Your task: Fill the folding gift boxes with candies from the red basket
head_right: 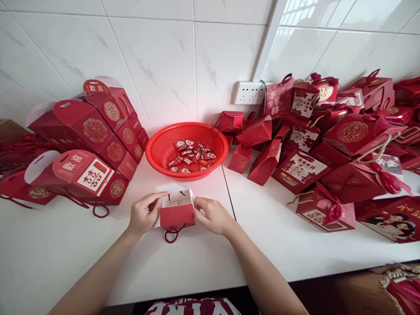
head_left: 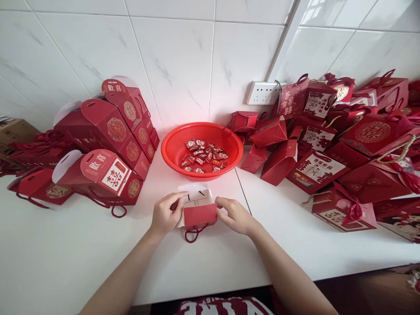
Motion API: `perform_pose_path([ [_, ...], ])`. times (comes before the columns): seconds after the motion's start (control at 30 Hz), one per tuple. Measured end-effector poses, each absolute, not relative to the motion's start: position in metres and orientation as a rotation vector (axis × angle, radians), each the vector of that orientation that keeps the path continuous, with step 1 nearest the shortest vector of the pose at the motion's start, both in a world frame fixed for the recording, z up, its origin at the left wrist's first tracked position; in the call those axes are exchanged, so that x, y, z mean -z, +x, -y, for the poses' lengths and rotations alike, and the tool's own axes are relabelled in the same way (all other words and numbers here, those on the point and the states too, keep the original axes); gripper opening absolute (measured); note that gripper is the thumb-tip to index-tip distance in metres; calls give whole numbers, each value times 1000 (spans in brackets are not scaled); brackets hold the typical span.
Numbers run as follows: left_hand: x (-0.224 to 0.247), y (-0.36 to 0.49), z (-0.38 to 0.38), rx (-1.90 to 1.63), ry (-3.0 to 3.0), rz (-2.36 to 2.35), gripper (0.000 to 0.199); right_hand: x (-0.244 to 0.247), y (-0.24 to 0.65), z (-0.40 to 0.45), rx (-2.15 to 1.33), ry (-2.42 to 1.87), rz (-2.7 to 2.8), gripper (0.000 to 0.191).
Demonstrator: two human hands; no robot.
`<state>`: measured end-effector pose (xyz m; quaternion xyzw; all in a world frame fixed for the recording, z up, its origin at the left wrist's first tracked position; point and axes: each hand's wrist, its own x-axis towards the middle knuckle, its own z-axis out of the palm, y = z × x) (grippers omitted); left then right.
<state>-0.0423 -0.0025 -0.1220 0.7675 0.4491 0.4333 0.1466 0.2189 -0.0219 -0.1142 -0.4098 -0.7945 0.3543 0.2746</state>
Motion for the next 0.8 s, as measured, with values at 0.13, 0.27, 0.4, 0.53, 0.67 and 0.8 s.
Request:
perform_pose_path([
  [0.13, 117, -45, 3, -1335, 2441, -1204, 35, 112, 220, 23, -947, -1020, 2176, 13],
  [0.27, 111, -48, 3, -1422, 2681, -1107, 46, 110, 219, 23, -906, -961, 2221, 12],
  [0.4, 107, -48, 3, -1233, 2627, -1112, 50, 108, 219, 22, -891, -958, 2236, 15],
  [0.53, 106, -48, 2, -1133, 2424, -1072, 47, 109, 219, 21, -867, -979, 2245, 19],
  [0.67, 106, -50, 0, -969, 2199, -1148, 52, 111, 219, 21, -890, -976, 2239, 19],
  [0.8, 112, -51, -5, -770, 1946, -1136, 38, 114, 219, 22, -930, -988, 2222, 22],
])
